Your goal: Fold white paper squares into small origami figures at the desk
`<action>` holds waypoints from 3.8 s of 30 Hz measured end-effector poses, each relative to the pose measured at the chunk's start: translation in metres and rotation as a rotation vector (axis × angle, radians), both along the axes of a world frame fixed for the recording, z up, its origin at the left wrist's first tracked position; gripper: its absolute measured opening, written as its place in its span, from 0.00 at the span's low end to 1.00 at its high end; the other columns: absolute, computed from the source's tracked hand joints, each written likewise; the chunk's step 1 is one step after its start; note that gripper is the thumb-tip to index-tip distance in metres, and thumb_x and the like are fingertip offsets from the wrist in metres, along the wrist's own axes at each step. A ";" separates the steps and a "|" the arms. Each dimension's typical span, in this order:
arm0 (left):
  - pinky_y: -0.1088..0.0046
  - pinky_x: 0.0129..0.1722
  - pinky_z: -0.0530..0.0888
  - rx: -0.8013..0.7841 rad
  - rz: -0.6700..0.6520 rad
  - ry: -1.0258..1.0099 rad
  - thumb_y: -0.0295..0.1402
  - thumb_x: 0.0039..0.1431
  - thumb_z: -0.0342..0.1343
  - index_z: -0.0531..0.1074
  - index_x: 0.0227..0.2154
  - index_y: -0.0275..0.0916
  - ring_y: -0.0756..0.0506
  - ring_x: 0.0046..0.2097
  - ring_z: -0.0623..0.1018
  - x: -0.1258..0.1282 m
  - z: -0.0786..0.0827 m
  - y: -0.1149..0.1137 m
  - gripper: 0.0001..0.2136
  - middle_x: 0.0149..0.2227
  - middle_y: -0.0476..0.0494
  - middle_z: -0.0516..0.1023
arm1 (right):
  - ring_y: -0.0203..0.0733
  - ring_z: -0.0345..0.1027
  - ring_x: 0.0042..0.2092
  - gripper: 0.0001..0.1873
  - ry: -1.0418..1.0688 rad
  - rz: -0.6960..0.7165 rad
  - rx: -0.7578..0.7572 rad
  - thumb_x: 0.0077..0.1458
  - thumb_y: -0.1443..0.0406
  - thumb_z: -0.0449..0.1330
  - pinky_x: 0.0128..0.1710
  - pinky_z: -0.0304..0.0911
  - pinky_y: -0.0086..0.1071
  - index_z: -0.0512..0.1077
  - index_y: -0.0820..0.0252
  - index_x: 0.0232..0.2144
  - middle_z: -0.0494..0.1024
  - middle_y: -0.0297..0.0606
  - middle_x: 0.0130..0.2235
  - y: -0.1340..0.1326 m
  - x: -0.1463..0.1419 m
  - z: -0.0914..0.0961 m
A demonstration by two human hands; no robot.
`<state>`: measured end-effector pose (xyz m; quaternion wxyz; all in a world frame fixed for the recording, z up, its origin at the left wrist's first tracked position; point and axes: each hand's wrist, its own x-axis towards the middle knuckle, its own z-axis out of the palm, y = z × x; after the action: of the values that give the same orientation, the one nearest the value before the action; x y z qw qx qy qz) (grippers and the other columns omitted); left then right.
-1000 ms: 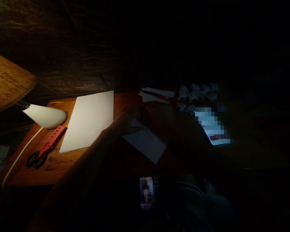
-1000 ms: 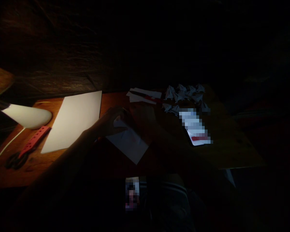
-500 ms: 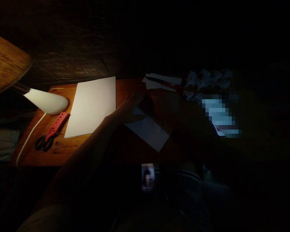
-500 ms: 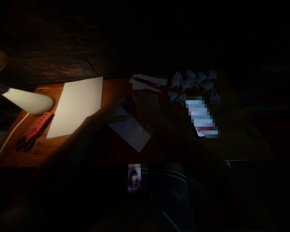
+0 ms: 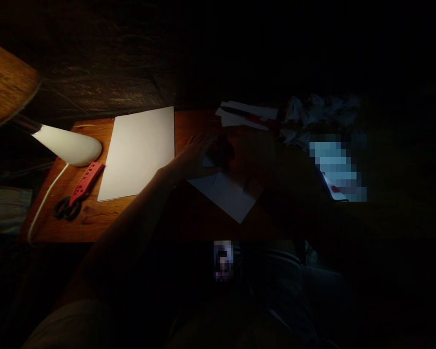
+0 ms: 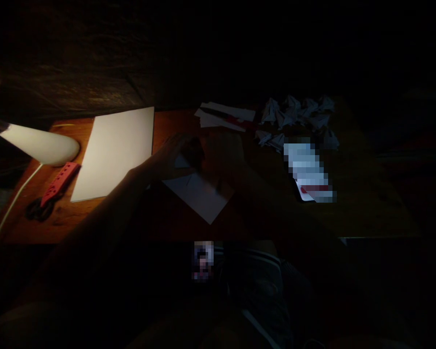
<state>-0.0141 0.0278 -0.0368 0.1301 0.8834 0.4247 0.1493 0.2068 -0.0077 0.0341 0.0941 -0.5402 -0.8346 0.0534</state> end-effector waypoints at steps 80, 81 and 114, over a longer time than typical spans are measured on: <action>0.42 0.64 0.70 0.061 -0.115 0.005 0.46 0.60 0.66 0.73 0.54 0.39 0.28 0.63 0.73 0.001 0.018 -0.008 0.23 0.61 0.31 0.75 | 0.52 0.81 0.49 0.21 -0.069 -0.136 0.092 0.73 0.71 0.46 0.43 0.70 0.37 0.78 0.63 0.53 0.83 0.51 0.51 0.026 -0.005 -0.025; 0.42 0.64 0.70 0.062 -0.119 0.013 0.46 0.61 0.65 0.74 0.53 0.38 0.28 0.63 0.73 0.001 0.019 -0.009 0.23 0.61 0.30 0.74 | 0.52 0.81 0.49 0.21 -0.070 -0.143 0.097 0.73 0.71 0.46 0.42 0.70 0.37 0.78 0.63 0.53 0.84 0.51 0.51 0.026 -0.006 -0.026; 0.43 0.67 0.68 -0.001 -0.128 -0.050 0.44 0.59 0.67 0.79 0.54 0.45 0.30 0.65 0.74 0.002 0.026 -0.011 0.21 0.60 0.37 0.79 | 0.54 0.79 0.51 0.20 -0.061 -0.141 0.046 0.73 0.70 0.47 0.45 0.68 0.41 0.75 0.64 0.56 0.80 0.55 0.56 0.030 -0.005 -0.023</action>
<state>-0.0118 0.0166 -0.0107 0.1504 0.9047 0.3639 0.1627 0.2021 0.0226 0.0114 0.0847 -0.5965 -0.7980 0.0111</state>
